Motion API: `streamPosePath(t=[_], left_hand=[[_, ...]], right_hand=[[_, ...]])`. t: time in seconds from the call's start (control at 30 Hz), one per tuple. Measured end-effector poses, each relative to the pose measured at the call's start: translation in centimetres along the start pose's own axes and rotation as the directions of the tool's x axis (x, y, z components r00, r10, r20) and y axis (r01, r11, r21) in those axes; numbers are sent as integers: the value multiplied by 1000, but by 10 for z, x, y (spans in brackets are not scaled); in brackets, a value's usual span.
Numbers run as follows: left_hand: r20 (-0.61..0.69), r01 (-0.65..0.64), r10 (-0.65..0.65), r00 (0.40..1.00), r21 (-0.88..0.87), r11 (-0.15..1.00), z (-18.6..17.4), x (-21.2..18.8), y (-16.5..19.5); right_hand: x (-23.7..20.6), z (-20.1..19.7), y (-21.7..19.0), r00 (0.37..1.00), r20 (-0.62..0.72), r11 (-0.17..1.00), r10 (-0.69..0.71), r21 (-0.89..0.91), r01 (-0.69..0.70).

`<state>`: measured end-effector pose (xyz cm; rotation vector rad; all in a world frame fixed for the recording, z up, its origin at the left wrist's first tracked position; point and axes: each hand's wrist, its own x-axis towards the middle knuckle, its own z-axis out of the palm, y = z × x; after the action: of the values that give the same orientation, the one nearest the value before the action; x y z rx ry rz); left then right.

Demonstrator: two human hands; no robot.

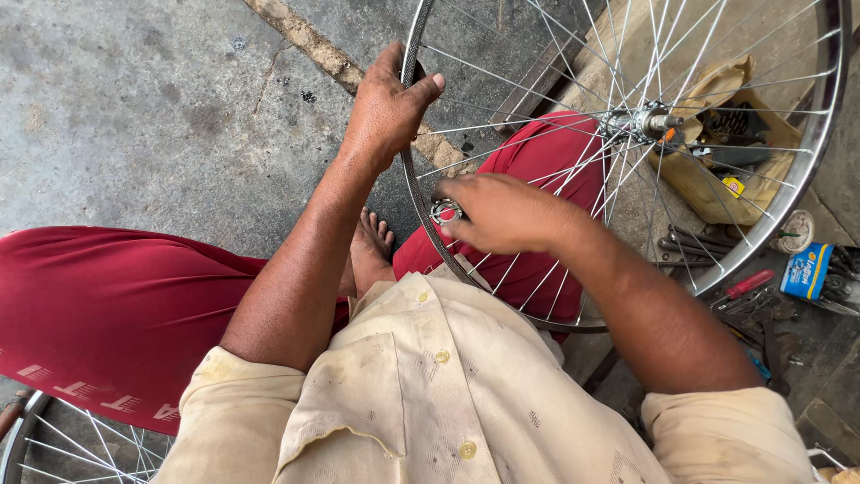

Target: The person sits on the ground with a bicycle wheel resting across their lap and uses a small spoke wrench to turn spoke nipples at the rim, working around the wheel while steadying the rim with the other hand.

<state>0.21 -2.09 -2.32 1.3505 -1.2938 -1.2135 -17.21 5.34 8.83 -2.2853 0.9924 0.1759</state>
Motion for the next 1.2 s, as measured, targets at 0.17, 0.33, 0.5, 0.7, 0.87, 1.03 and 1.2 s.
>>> streamPosePath(t=[0.17,0.33,0.5,0.7,0.87,1.03,1.2], left_hand=[[31,144,-146,989,57,988,0,-1,1],[-5,69,-69,998,21,997,-1,-3,7],[50,247,-250,967,66,967,-5,-5,15],[-9,35,-34,999,164,986,-6,-7,20],[14,104,-107,994,116,988,-5,-7,14],[-14,28,-27,1000,72,997,-4,-4,6],[17,122,-124,992,106,987,-5,-5,11]], right_hand=[[-7,15,-12,973,-216,981,-75,-191,34],[-12,42,-18,911,-256,777,-324,-621,102],[-19,15,-26,930,-308,925,-203,-373,78],[-1,16,-23,977,-182,947,108,-280,-157],[-5,50,-16,959,-283,884,15,-445,-145],[2,23,-5,996,-56,967,74,-241,-85],[10,-7,-9,970,198,984,143,-134,-118]])
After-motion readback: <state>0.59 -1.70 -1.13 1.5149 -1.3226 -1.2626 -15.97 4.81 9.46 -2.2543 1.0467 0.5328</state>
